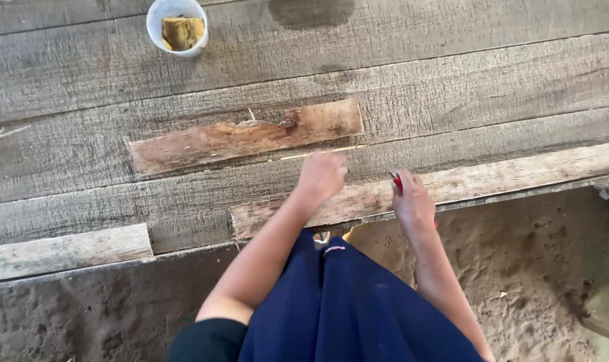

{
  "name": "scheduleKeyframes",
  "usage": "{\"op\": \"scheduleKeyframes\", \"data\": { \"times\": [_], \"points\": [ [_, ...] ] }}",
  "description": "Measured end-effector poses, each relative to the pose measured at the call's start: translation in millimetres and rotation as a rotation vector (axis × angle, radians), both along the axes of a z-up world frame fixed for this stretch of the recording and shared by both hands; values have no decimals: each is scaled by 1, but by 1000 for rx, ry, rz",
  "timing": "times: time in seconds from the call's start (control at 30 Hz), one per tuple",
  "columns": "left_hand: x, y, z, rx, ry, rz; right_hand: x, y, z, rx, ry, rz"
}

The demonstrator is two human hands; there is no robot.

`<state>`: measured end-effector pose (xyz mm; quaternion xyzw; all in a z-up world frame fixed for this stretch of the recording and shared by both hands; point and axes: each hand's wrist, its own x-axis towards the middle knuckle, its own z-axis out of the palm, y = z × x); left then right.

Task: Cutting and fitting thin wood veneer strips onto a wooden plank surface using a utility knife

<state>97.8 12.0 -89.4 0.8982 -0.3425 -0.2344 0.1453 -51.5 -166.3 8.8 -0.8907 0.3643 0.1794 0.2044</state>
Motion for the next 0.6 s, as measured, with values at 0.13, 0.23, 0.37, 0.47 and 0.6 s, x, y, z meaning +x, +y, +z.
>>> {"op": "scheduleKeyframes", "data": {
  "times": [0.13,0.23,0.37,0.47,0.6],
  "points": [
    [-15,52,51,66,79,182,31,-40,-88,-327,-234,369],
    [-13,87,89,101,262,227,60,-28,-64,-289,-268,445],
    [-11,92,80,131,346,224,54,-18,-43,-213,-375,423],
    [-15,87,80,102,363,246,29,-22,-48,-220,-395,418],
    [-26,84,91,-86,147,276,11,-30,-67,-387,-448,422]
  ]
}}
